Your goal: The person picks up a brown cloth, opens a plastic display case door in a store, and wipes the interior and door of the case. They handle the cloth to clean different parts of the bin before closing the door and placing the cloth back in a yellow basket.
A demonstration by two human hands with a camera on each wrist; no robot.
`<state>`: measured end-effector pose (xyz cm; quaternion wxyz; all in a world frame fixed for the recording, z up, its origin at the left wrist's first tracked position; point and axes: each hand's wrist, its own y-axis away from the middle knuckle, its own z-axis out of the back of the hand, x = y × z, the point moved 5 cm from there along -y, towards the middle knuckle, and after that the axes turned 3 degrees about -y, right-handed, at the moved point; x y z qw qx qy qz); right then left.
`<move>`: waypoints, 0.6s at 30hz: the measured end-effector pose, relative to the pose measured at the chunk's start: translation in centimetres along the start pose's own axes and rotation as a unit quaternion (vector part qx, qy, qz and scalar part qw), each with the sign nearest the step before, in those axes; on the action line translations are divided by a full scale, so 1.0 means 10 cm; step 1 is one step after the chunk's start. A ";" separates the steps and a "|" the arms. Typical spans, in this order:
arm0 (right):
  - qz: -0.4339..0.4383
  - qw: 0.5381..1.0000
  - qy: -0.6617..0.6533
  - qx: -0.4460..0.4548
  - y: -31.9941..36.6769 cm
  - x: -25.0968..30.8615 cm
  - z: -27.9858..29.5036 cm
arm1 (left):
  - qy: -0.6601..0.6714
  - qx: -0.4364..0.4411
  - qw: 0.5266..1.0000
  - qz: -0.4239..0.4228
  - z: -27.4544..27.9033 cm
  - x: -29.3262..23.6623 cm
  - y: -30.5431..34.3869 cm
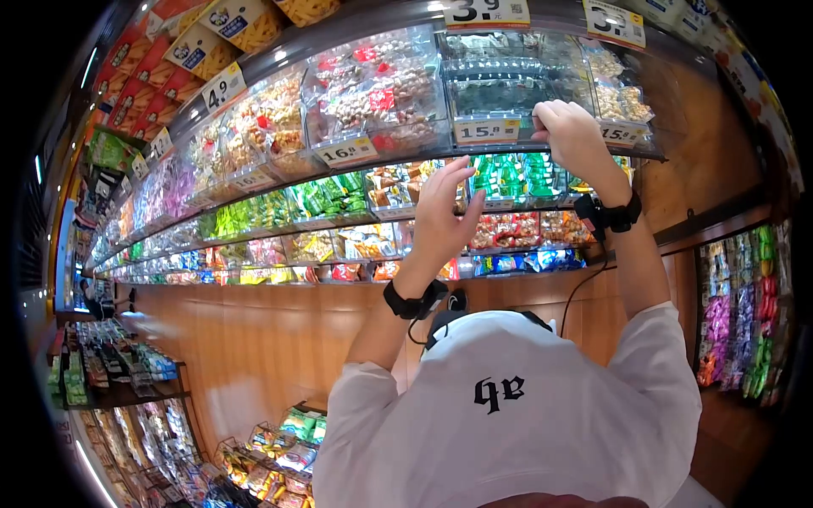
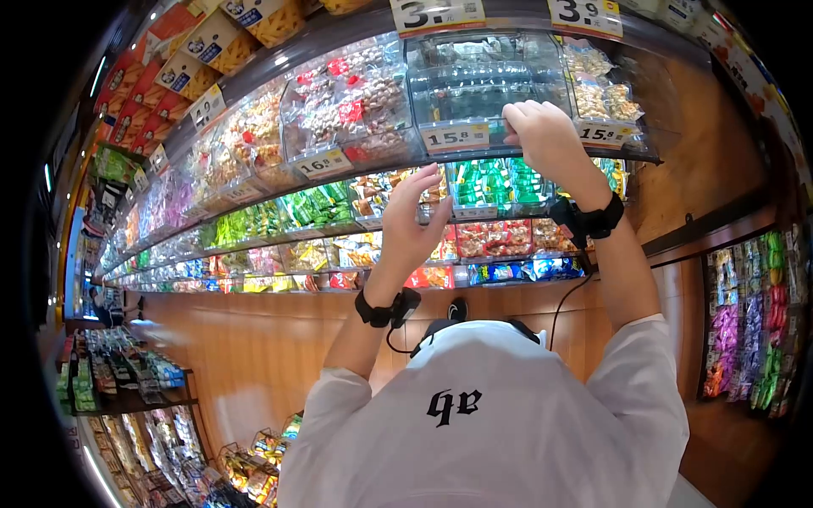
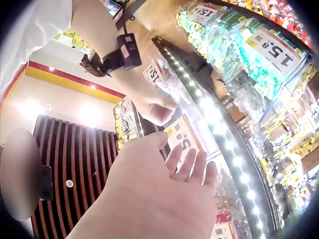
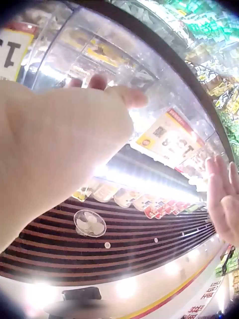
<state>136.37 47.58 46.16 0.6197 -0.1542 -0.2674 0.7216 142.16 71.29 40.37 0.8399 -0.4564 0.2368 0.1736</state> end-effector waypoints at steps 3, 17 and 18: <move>-0.010 1.000 0.002 -0.008 -0.03 -0.01 0.00 | 0.023 0.014 1.000 -0.011 0.06 -0.03 -0.10; -0.284 0.932 -0.196 -0.114 1.69 0.82 0.52 | 0.335 0.364 0.869 -0.014 -0.61 -0.46 -0.09; -0.313 0.926 -0.180 -0.114 2.01 0.90 0.54 | 0.389 0.381 0.839 0.008 -0.57 -0.61 -0.12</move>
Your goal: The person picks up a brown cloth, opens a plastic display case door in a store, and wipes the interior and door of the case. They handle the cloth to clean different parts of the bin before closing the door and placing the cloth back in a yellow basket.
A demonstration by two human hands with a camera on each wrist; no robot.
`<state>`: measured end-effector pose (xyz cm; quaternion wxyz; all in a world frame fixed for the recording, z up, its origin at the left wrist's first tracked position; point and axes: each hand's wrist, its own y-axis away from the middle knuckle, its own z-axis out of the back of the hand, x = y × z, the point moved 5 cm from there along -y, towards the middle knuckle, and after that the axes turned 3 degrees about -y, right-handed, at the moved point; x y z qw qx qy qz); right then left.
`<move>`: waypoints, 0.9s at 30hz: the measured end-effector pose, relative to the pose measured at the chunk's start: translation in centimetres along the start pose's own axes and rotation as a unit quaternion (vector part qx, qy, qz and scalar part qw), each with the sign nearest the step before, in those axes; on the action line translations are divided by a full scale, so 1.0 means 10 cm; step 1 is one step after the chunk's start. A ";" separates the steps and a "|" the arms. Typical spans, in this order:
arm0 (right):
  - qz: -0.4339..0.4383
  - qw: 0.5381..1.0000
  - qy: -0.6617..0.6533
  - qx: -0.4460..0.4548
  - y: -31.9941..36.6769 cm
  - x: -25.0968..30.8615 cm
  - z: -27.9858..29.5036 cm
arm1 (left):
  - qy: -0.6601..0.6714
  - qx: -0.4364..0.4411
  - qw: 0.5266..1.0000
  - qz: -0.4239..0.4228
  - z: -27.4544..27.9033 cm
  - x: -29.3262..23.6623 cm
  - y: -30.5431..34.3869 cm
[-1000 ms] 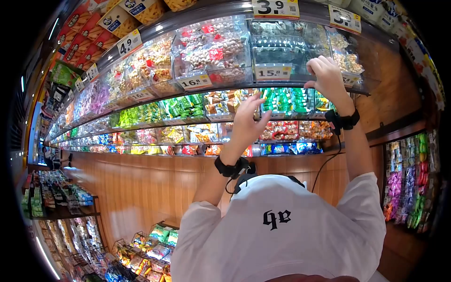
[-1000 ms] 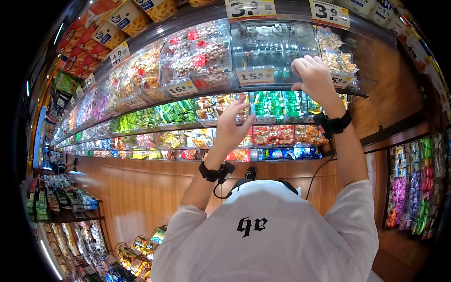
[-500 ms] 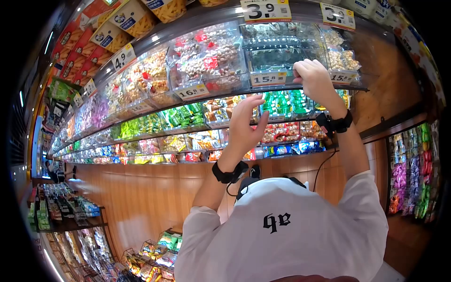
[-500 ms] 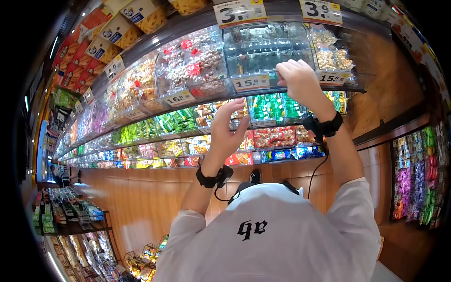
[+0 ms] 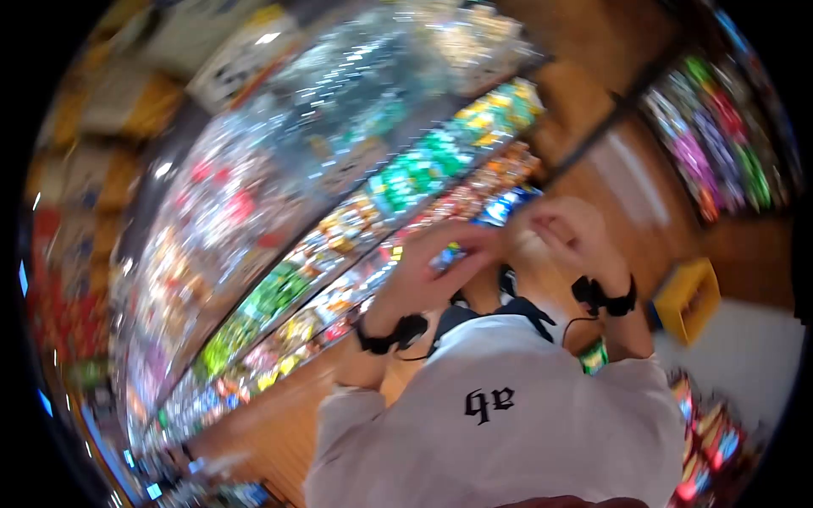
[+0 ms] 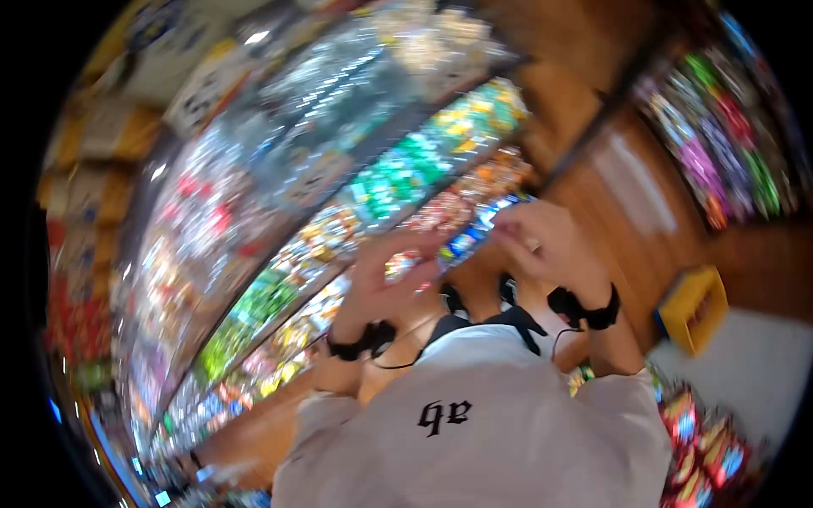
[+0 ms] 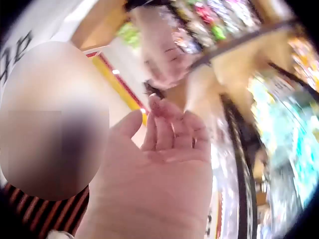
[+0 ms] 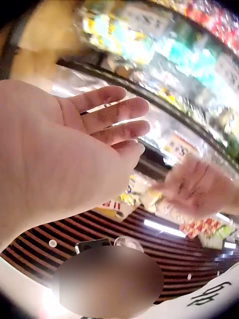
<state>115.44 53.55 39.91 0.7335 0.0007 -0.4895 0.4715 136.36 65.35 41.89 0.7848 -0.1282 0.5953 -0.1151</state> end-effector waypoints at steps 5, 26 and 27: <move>-0.215 0.970 0.114 -0.004 1.43 -0.13 0.53 | 0.259 0.249 0.920 -0.161 -0.24 -0.94 -0.68; -0.450 0.831 0.183 -0.271 4.98 -0.54 2.92 | 0.359 0.563 0.611 -0.426 -5.17 -1.94 -2.17; -0.458 0.830 0.187 -0.257 5.00 -0.64 3.02 | 0.362 0.552 0.616 -0.430 -5.27 -1.93 -2.26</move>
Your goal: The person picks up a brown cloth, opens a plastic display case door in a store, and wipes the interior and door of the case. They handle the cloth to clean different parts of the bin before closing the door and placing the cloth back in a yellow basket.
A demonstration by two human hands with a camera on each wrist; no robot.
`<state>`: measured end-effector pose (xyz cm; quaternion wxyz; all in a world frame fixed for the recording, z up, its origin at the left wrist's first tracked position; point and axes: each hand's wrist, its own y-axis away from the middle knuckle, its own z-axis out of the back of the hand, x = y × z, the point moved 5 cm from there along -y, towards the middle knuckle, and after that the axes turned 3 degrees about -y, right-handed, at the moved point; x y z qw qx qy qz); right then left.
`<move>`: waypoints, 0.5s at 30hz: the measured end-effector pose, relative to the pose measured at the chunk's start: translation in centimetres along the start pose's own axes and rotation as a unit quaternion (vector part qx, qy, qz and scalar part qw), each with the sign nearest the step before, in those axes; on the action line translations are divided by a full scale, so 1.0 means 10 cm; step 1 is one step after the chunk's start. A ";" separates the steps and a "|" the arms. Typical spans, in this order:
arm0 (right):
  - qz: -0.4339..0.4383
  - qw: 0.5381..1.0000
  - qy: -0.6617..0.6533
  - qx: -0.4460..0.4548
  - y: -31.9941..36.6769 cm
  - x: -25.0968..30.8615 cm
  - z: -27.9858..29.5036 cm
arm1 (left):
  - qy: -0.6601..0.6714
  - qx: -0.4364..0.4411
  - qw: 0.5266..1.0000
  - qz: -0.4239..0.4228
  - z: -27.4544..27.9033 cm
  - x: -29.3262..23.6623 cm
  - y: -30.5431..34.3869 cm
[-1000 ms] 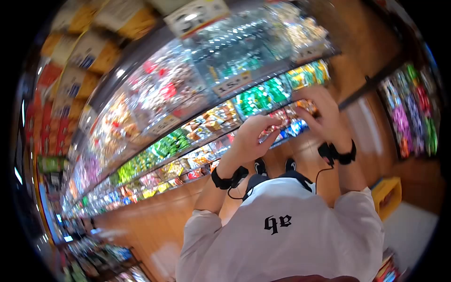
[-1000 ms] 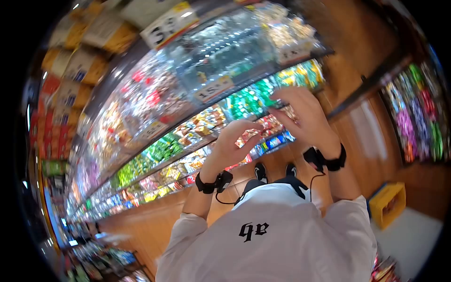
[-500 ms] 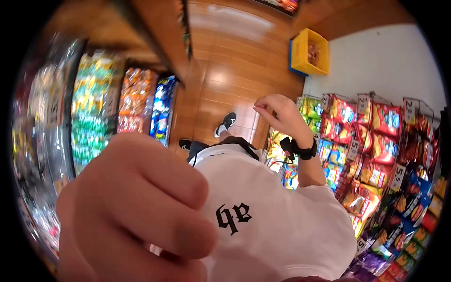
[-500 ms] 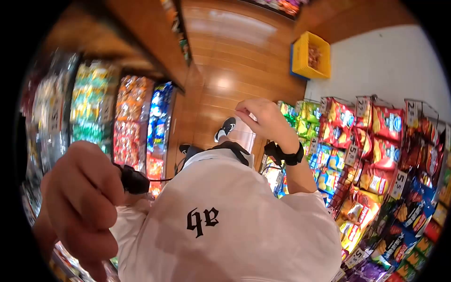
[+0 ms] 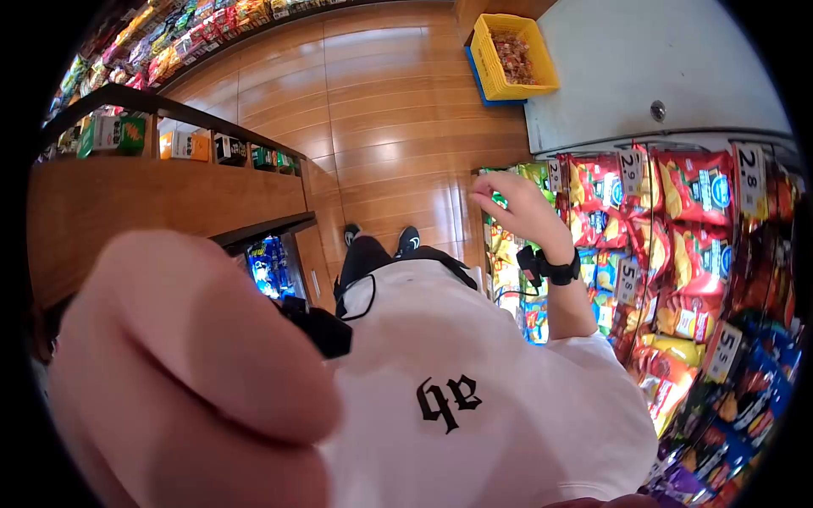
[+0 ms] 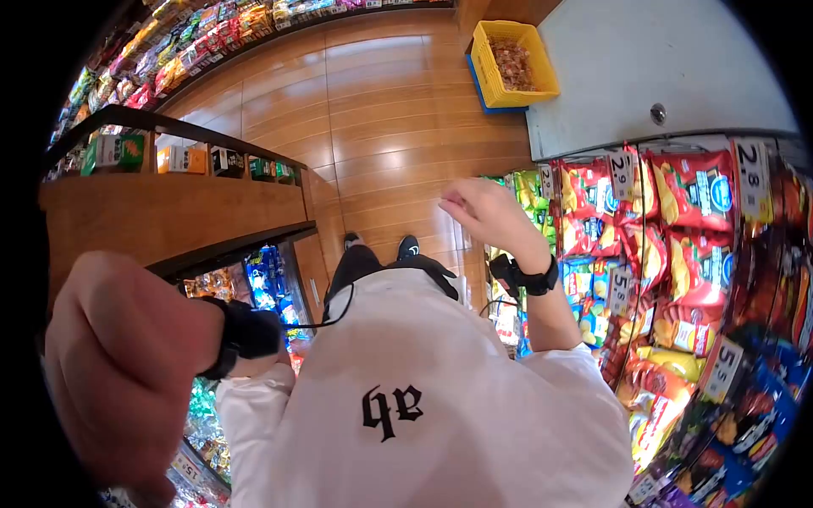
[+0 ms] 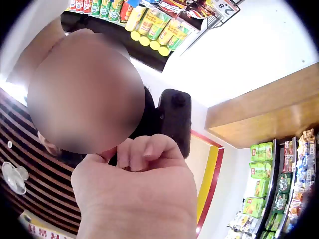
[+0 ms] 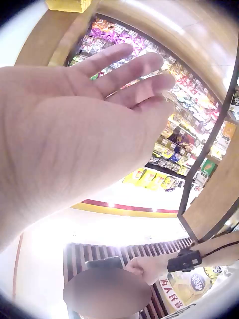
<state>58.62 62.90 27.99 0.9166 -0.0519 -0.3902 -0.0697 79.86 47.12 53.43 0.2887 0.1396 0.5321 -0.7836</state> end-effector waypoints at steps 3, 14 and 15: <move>-0.008 1.000 0.005 0.005 -0.41 -0.28 0.09 | -0.028 -0.070 0.997 0.010 0.42 0.39 0.01; -0.206 0.974 -0.088 -0.023 -2.36 -1.90 0.82 | 0.031 -0.078 0.910 0.405 1.64 3.28 0.72; -0.231 0.971 -0.059 -0.027 -2.50 -2.08 0.93 | 0.063 -0.067 0.898 0.430 1.74 3.62 0.74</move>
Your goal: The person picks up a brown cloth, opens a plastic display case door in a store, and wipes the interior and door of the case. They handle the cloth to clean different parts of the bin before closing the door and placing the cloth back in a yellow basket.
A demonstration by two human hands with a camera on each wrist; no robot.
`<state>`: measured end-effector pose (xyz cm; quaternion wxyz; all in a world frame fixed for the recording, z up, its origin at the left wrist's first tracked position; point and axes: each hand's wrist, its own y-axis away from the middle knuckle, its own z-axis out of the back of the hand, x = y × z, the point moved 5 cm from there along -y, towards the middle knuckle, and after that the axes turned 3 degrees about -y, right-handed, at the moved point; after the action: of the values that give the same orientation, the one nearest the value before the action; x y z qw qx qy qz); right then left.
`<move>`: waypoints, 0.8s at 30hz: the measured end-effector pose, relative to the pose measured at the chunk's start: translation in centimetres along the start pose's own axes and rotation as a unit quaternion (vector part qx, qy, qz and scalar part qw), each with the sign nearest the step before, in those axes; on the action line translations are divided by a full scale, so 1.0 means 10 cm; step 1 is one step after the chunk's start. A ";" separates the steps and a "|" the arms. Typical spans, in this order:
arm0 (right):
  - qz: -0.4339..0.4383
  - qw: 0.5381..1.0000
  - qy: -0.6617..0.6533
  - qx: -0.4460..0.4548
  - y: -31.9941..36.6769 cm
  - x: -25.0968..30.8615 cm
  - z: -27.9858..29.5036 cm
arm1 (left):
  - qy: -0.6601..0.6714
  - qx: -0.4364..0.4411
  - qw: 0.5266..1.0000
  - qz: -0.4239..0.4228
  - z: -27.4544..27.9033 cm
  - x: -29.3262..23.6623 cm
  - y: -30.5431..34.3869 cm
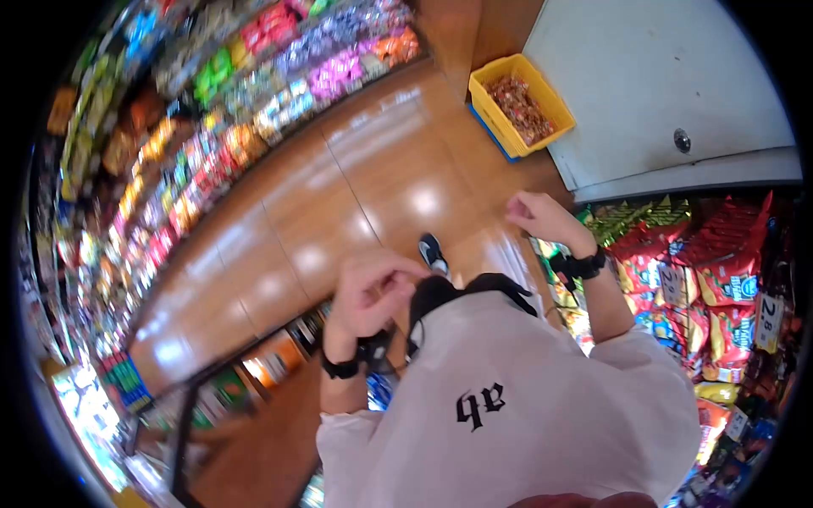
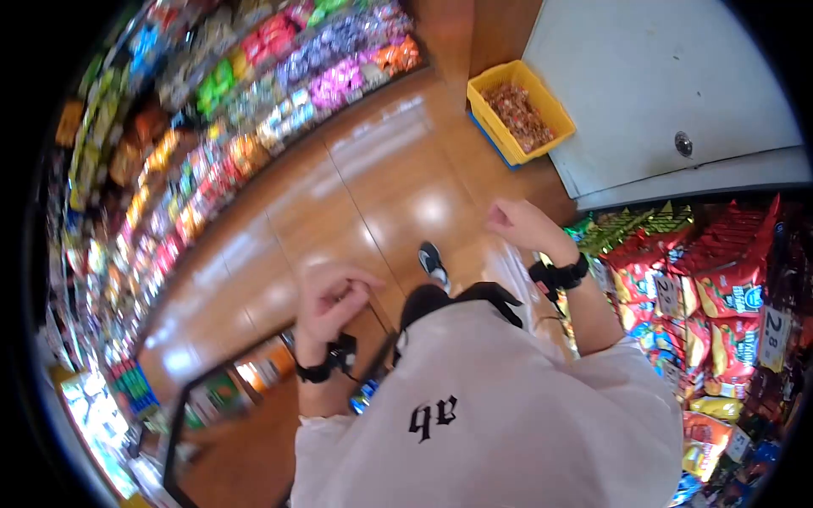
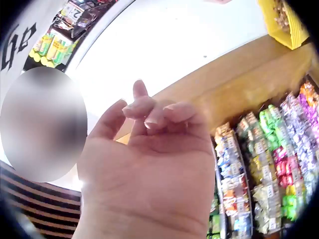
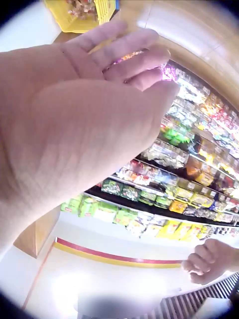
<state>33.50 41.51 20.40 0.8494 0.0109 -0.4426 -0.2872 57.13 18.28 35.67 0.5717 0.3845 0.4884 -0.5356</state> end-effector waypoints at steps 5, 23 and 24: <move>-0.122 0.982 -0.122 -0.078 -0.45 -0.65 0.39 | -0.014 0.159 0.978 0.134 0.14 0.58 -1.26; -0.488 0.693 -0.402 -0.347 -2.13 -5.39 0.37 | -0.164 0.258 0.914 0.266 -0.23 4.32 -6.64; -0.481 0.673 -0.431 -0.361 -2.16 -5.54 0.27 | -0.179 0.263 0.913 0.256 -0.32 4.51 -6.81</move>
<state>-3.49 51.66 -25.16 0.2464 -0.2108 -0.5548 -0.7662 -12.93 1.76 -3.13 0.6449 0.5306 0.1043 -0.5400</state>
